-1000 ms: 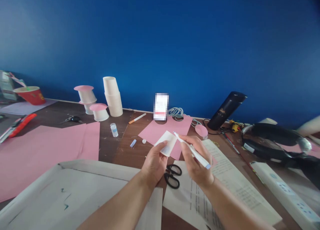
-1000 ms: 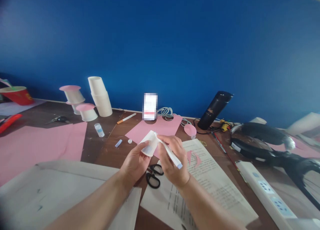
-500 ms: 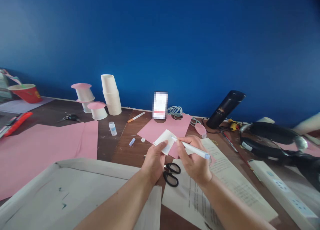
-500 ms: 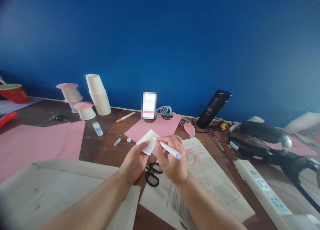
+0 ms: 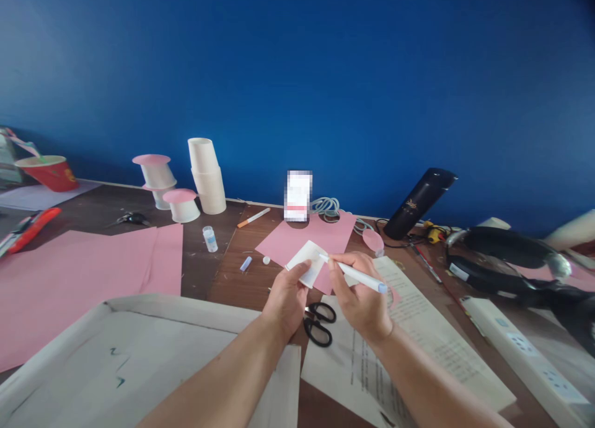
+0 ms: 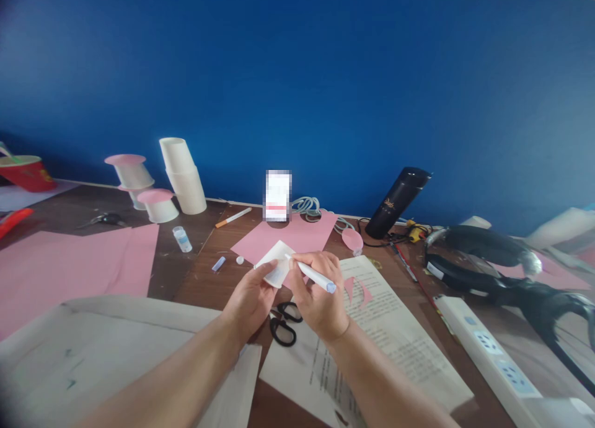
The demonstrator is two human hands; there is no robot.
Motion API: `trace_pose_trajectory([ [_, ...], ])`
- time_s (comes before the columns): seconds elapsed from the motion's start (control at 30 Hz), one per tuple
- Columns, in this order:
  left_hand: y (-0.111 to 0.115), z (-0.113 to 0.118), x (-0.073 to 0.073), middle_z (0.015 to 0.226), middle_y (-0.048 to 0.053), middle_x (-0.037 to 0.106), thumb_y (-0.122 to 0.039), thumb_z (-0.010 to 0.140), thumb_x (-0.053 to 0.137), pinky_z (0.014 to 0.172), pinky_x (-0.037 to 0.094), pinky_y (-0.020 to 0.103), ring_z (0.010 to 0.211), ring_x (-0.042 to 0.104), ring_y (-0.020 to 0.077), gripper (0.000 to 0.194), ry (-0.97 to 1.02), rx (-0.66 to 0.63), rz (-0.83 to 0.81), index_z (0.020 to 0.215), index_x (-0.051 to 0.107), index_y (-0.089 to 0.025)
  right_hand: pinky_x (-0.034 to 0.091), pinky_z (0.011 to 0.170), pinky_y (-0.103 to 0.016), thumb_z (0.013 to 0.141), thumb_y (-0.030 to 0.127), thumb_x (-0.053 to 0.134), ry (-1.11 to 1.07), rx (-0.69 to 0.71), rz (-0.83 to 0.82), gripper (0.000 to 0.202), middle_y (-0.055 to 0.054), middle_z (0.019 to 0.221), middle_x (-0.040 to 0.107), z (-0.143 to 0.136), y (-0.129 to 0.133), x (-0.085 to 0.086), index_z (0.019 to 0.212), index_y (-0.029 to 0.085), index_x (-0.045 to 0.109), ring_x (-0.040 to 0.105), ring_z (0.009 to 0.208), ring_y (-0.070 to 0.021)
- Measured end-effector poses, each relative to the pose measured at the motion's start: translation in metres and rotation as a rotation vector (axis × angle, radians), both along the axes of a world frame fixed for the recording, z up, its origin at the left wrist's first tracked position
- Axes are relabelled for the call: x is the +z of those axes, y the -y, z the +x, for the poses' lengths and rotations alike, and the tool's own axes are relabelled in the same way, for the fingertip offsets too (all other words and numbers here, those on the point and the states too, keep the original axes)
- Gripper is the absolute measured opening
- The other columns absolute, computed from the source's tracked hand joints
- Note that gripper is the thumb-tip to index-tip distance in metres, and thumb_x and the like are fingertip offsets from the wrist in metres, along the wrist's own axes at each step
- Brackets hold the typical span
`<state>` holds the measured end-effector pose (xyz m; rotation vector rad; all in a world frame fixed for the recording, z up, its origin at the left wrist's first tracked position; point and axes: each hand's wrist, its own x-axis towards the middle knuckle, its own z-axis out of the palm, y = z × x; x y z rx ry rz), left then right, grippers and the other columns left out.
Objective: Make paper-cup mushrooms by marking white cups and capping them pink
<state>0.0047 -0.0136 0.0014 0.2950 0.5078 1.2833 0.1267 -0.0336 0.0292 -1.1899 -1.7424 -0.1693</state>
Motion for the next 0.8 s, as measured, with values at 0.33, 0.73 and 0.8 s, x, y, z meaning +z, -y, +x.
trace_pose_trajectory([
  [0.33,-0.0002,-0.0007,0.0006,0.106,0.012,0.069,-0.013,0.073,0.067,0.1,0.044,0.031,0.111,0.059,0.0242,0.025,0.017,-0.005,-0.034,0.098,0.065,-0.011,0.047,0.078,-0.036,0.085,0.024,0.056,-0.006,-0.032,-0.021,0.009,-0.004,0.085,0.066,0.0019,-0.0006,-0.0016,0.092,0.021,0.061,0.061,0.08,-0.0184],
  [0.73,-0.0005,0.0001,0.0003,0.108,0.012,0.068,-0.012,0.074,0.066,0.1,0.043,0.031,0.112,0.059,0.0235,0.028,0.013,-0.01,-0.023,0.101,0.064,-0.011,0.047,0.076,-0.035,0.084,0.023,0.058,0.002,-0.036,-0.003,0.007,-0.003,0.083,0.066,0.002,-0.0023,-0.0034,0.089,0.021,0.061,0.06,0.078,-0.0179],
  [0.8,-0.0002,0.0002,0.0006,0.106,0.012,0.069,-0.013,0.073,0.067,0.1,0.043,0.03,0.112,0.059,0.0232,0.028,0.02,-0.014,-0.024,0.101,0.064,-0.011,0.047,0.076,-0.035,0.084,0.023,0.058,0.005,-0.033,-0.011,0.007,-0.003,0.083,0.067,0.0021,-0.0024,-0.0038,0.09,0.021,0.061,0.06,0.078,-0.018],
])
